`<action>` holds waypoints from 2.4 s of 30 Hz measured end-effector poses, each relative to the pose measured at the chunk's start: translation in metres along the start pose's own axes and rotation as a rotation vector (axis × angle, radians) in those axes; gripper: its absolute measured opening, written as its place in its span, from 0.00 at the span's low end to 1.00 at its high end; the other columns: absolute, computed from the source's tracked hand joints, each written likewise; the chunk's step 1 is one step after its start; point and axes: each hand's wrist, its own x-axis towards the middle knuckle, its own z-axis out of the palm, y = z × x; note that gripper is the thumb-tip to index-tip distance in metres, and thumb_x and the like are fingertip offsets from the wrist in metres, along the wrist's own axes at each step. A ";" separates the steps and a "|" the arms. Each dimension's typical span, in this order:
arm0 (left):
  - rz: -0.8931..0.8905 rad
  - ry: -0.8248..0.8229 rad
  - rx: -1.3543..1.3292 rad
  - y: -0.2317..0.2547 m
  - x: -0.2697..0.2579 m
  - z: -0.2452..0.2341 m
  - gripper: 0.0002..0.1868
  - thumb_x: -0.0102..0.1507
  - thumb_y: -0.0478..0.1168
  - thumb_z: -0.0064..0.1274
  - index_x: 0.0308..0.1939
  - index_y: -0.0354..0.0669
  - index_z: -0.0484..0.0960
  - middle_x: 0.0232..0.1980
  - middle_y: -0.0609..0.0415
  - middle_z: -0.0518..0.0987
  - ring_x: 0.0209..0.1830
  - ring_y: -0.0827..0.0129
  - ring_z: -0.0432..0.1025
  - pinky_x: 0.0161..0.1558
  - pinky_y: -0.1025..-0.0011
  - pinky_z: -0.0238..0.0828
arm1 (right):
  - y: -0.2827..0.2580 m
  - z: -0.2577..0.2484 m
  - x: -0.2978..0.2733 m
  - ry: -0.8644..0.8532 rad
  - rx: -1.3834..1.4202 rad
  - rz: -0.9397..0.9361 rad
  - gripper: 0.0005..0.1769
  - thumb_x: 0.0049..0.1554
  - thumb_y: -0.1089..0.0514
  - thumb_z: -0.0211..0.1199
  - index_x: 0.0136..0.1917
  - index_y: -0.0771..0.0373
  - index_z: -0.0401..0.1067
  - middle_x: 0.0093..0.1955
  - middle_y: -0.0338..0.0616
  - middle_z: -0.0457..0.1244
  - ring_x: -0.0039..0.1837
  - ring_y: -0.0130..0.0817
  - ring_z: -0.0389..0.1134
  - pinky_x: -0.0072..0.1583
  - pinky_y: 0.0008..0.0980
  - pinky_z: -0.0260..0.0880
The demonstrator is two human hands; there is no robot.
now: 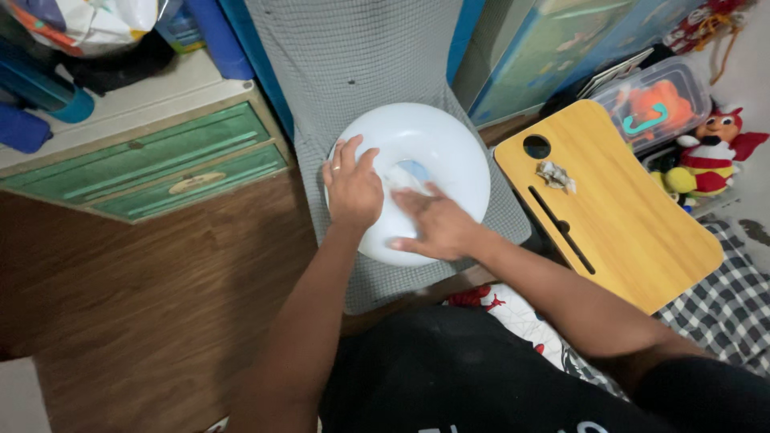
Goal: The person wipes the exterior and interior surfaces of a white plastic lampshade using a white cloth. They rotate the lampshade to access different areas and continue wiping until the end of the clip.
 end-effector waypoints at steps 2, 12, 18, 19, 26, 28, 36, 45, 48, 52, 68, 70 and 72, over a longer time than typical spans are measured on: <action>0.027 0.019 0.010 0.000 -0.003 0.002 0.20 0.63 0.34 0.50 0.59 0.44 0.81 0.73 0.48 0.66 0.77 0.46 0.54 0.71 0.36 0.45 | 0.010 -0.010 -0.016 -0.092 -0.016 0.098 0.54 0.58 0.23 0.44 0.80 0.67 0.49 0.77 0.61 0.52 0.80 0.48 0.49 0.78 0.56 0.31; 0.070 0.084 0.001 -0.006 -0.002 0.009 0.24 0.60 0.38 0.57 0.62 0.44 0.78 0.73 0.47 0.65 0.76 0.44 0.57 0.72 0.40 0.48 | 0.013 -0.001 0.019 0.132 0.044 -0.054 0.48 0.62 0.29 0.54 0.77 0.70 0.57 0.75 0.65 0.58 0.76 0.55 0.57 0.79 0.50 0.42; -0.277 0.060 -0.181 -0.006 0.009 -0.004 0.48 0.52 0.50 0.69 0.73 0.43 0.64 0.74 0.41 0.58 0.73 0.40 0.57 0.68 0.44 0.58 | 0.046 -0.001 -0.041 0.396 0.238 -0.036 0.27 0.56 0.51 0.69 0.64 0.65 0.72 0.61 0.54 0.68 0.64 0.47 0.69 0.71 0.47 0.60; -0.405 -0.054 -0.230 -0.007 0.014 -0.009 0.53 0.50 0.51 0.69 0.75 0.45 0.60 0.74 0.40 0.58 0.71 0.41 0.59 0.66 0.46 0.61 | 0.050 -0.001 -0.048 0.474 0.282 0.053 0.21 0.57 0.54 0.69 0.61 0.64 0.74 0.58 0.52 0.69 0.61 0.45 0.70 0.67 0.43 0.65; -0.742 -0.421 -0.379 -0.005 0.049 -0.040 0.66 0.45 0.53 0.70 0.80 0.48 0.46 0.72 0.36 0.61 0.63 0.45 0.71 0.56 0.53 0.79 | 0.051 0.019 -0.051 0.863 0.244 0.156 0.14 0.55 0.67 0.68 0.56 0.64 0.76 0.50 0.50 0.66 0.53 0.48 0.67 0.55 0.41 0.69; -0.701 -0.397 -0.398 -0.002 0.046 -0.044 0.65 0.45 0.52 0.71 0.80 0.48 0.48 0.71 0.36 0.63 0.63 0.46 0.72 0.56 0.53 0.79 | 0.049 0.025 -0.049 0.930 0.193 0.139 0.14 0.55 0.69 0.67 0.56 0.63 0.75 0.50 0.50 0.65 0.54 0.49 0.66 0.56 0.43 0.67; -0.409 -0.243 -0.404 0.015 0.012 -0.049 0.63 0.48 0.53 0.71 0.81 0.46 0.51 0.74 0.35 0.57 0.69 0.46 0.64 0.61 0.50 0.72 | 0.046 0.037 -0.076 0.965 0.158 0.195 0.15 0.53 0.68 0.67 0.54 0.62 0.78 0.50 0.47 0.63 0.56 0.46 0.64 0.56 0.41 0.66; -0.249 -0.141 -0.374 0.026 0.000 -0.054 0.62 0.48 0.52 0.74 0.80 0.46 0.54 0.75 0.35 0.55 0.71 0.45 0.63 0.65 0.53 0.68 | 0.038 0.027 -0.097 0.940 0.051 0.088 0.19 0.54 0.64 0.68 0.60 0.60 0.77 0.53 0.47 0.62 0.58 0.48 0.61 0.60 0.45 0.62; -0.268 -0.174 -0.400 0.022 0.005 -0.055 0.62 0.49 0.52 0.73 0.80 0.44 0.53 0.76 0.36 0.55 0.72 0.46 0.62 0.65 0.54 0.69 | 0.030 0.023 -0.096 0.901 -0.051 0.144 0.21 0.53 0.60 0.69 0.61 0.59 0.78 0.56 0.47 0.63 0.61 0.49 0.60 0.64 0.48 0.58; -0.339 -0.244 -0.407 0.012 0.013 -0.052 0.63 0.49 0.53 0.72 0.80 0.42 0.51 0.74 0.37 0.58 0.70 0.48 0.64 0.64 0.53 0.70 | 0.020 0.019 -0.097 0.819 -0.112 0.172 0.24 0.53 0.53 0.68 0.63 0.61 0.77 0.60 0.48 0.63 0.66 0.50 0.57 0.67 0.49 0.54; -0.306 -0.250 -0.412 -0.003 0.018 -0.042 0.60 0.50 0.51 0.72 0.79 0.43 0.53 0.74 0.37 0.60 0.73 0.47 0.59 0.67 0.54 0.66 | -0.017 0.020 -0.064 0.273 -0.144 0.084 0.45 0.58 0.27 0.51 0.73 0.64 0.66 0.77 0.48 0.56 0.81 0.51 0.47 0.76 0.65 0.39; -0.331 -0.281 -0.403 -0.006 0.021 -0.038 0.60 0.51 0.52 0.71 0.80 0.43 0.52 0.75 0.36 0.60 0.74 0.47 0.59 0.68 0.55 0.65 | -0.009 0.018 -0.042 0.202 -0.076 0.020 0.49 0.60 0.25 0.48 0.76 0.68 0.61 0.79 0.52 0.52 0.82 0.51 0.45 0.77 0.60 0.38; -0.367 -0.329 -0.382 -0.012 0.027 -0.036 0.60 0.51 0.53 0.69 0.80 0.43 0.51 0.74 0.36 0.61 0.74 0.47 0.60 0.68 0.57 0.65 | 0.000 0.013 -0.018 0.151 -0.048 -0.015 0.51 0.62 0.24 0.44 0.78 0.69 0.58 0.80 0.52 0.50 0.82 0.50 0.45 0.78 0.57 0.38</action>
